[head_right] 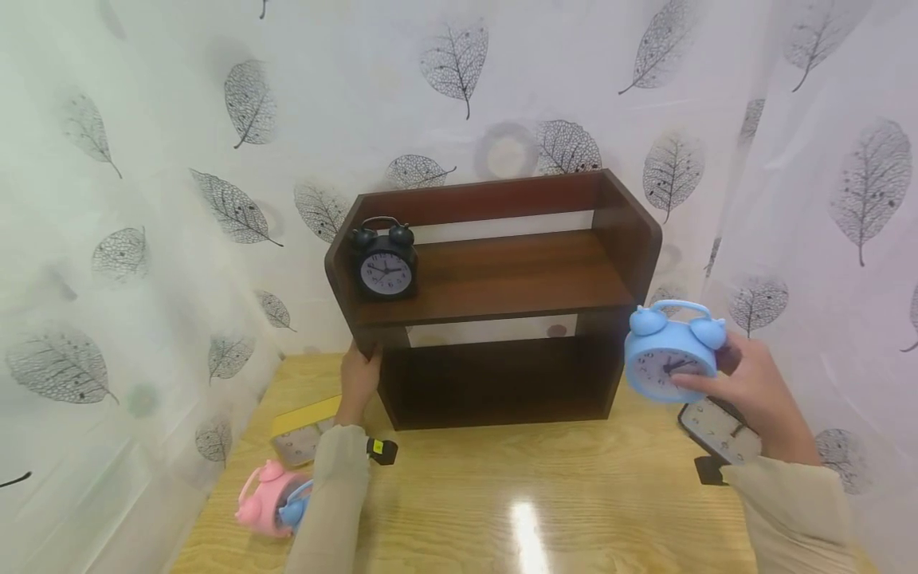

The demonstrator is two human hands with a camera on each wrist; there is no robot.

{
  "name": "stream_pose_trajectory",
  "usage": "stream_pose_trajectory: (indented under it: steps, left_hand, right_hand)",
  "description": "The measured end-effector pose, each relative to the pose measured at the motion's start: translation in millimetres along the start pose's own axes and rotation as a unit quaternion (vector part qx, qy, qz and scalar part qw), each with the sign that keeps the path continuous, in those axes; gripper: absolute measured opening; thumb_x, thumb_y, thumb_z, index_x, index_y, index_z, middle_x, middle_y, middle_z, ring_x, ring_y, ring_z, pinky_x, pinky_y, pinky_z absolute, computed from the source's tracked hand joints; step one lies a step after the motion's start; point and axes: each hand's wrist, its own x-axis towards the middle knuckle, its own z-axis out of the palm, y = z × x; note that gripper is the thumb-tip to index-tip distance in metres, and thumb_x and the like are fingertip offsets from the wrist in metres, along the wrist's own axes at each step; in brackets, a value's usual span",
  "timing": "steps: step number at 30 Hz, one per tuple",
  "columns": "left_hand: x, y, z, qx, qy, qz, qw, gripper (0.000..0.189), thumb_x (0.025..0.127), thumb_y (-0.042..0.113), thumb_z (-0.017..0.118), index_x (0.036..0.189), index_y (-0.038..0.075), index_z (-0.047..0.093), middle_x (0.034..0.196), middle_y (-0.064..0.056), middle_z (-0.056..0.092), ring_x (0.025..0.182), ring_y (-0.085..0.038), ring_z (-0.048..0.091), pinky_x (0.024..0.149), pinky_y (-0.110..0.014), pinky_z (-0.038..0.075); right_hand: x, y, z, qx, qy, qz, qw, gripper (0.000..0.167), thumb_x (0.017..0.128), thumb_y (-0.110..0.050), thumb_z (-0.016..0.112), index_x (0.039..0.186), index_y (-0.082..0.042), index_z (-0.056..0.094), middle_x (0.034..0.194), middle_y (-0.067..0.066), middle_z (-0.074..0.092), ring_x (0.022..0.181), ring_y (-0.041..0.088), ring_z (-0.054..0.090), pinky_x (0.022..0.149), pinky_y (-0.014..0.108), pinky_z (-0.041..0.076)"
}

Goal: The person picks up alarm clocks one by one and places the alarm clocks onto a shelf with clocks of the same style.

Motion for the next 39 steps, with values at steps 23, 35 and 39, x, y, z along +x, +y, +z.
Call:
stream_pose_trajectory:
  steps: [23,35,39]
  left_hand:
    - [-1.2,-1.6,-3.5,0.007,0.005,0.006,0.9999,0.045,0.095,0.017,0.047,0.136,0.000,0.041,0.118,-0.031,0.060,0.107,-0.045,0.058,0.088,-0.056,0.047]
    - [-1.0,3.9,-2.3,0.011,0.010,0.010,0.9998,0.048,0.094,0.014,0.049,0.138,-0.001,0.039,0.117,-0.032,0.059,0.107,-0.046,0.058,0.088,-0.056,0.046]
    - [-1.3,4.9,-1.6,0.011,0.011,0.014,0.9998,0.047,0.094,0.013,0.049,0.138,0.000,0.040,0.117,-0.031,0.060,0.105,-0.045,0.059,0.086,-0.056,0.047]
  right_hand:
    - [101.5,-69,41,0.016,-0.013,-0.003,0.9998,0.048,0.078,0.002,0.070,0.120,-0.016,0.054,0.095,-0.021,0.062,0.084,-0.004,0.061,0.073,0.008,0.048]
    - [141.5,-96,71,0.030,-0.022,-0.004,0.9993,0.055,0.081,-0.012,0.072,0.130,-0.006,0.048,0.099,-0.019,0.059,0.092,0.000,0.058,0.079,0.010,0.045]
    - [152.2,-100,81,0.035,-0.031,-0.017,0.9988,0.054,0.082,-0.015,0.071,0.130,-0.006,0.049,0.099,-0.017,0.060,0.092,0.003,0.058,0.080,0.012,0.045]
